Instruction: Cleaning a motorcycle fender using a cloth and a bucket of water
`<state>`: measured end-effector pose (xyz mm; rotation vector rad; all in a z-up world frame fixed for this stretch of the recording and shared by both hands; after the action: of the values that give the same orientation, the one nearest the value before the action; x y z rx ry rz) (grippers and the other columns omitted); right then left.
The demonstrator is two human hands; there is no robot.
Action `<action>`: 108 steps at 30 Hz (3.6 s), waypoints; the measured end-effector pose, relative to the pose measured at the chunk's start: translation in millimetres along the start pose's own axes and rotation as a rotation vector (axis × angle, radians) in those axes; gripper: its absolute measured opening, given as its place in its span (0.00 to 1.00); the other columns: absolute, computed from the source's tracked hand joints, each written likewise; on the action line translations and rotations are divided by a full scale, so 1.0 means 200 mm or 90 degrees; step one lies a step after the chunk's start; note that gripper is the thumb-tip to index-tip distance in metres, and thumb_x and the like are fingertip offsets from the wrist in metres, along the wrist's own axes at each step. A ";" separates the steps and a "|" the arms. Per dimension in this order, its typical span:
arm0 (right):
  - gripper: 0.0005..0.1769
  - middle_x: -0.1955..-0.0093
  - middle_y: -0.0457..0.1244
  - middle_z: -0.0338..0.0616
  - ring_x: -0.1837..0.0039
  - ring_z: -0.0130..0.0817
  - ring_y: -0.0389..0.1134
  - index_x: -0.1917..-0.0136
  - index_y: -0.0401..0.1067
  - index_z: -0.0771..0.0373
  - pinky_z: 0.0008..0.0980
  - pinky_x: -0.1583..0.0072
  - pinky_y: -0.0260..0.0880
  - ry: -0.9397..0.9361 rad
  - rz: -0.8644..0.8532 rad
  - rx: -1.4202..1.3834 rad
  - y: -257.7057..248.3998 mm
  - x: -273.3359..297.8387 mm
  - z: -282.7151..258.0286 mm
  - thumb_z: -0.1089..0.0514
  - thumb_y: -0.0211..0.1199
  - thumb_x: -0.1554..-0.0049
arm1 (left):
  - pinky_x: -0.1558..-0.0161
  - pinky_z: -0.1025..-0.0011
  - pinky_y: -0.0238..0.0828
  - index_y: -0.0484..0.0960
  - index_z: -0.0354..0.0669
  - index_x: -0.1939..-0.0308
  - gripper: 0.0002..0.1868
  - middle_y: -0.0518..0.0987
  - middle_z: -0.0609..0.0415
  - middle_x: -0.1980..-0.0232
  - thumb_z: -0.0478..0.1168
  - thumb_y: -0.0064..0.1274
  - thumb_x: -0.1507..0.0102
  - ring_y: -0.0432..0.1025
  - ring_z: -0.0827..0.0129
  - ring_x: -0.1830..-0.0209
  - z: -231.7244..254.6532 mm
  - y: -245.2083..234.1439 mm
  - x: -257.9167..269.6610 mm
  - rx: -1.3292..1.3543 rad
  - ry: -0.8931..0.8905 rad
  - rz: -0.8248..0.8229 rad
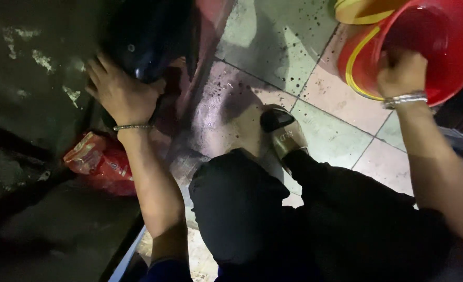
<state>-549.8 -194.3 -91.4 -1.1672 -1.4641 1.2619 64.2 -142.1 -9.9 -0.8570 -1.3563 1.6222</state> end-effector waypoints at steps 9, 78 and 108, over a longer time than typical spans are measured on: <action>0.16 0.51 0.73 0.53 0.54 0.59 0.72 0.45 0.83 0.59 0.46 0.49 0.61 0.037 -0.019 -0.009 -0.13 -0.01 -0.21 0.54 0.66 0.45 | 0.32 0.31 0.48 0.50 0.34 0.25 0.75 0.62 0.27 0.26 0.66 0.84 0.57 0.54 0.35 0.25 -0.07 0.07 0.01 0.007 -0.054 -0.070; 0.43 0.15 0.28 0.62 0.16 0.66 0.24 0.16 0.34 0.59 0.59 0.21 0.25 -0.439 -0.448 -0.351 -0.08 -0.67 -2.55 0.33 0.34 0.34 | 0.37 0.36 0.56 0.52 0.48 0.20 0.66 0.66 0.33 0.29 0.79 0.54 0.52 0.63 0.34 0.33 -0.29 0.18 0.39 0.160 -0.096 0.046; 0.48 0.15 0.26 0.63 0.14 0.51 0.24 0.18 0.33 0.73 0.47 0.18 0.26 -0.504 -0.402 -0.070 0.05 -0.40 -2.64 0.31 0.26 0.33 | 0.28 0.51 0.52 0.66 0.46 0.27 0.46 0.76 0.49 0.37 0.58 0.47 0.48 0.67 0.54 0.32 -0.23 0.22 0.39 0.210 -0.054 0.099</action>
<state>-18.1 -170.1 -37.4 -0.1661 -2.2578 1.2280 65.5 -55.2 -60.3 -0.7141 -1.0570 1.9548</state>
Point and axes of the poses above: each hand's wrist, its own x-axis away from the middle knuckle, its own y-axis out of the palm, z = x × y, the point moved 6 cm from there along -x, towards the middle knuckle
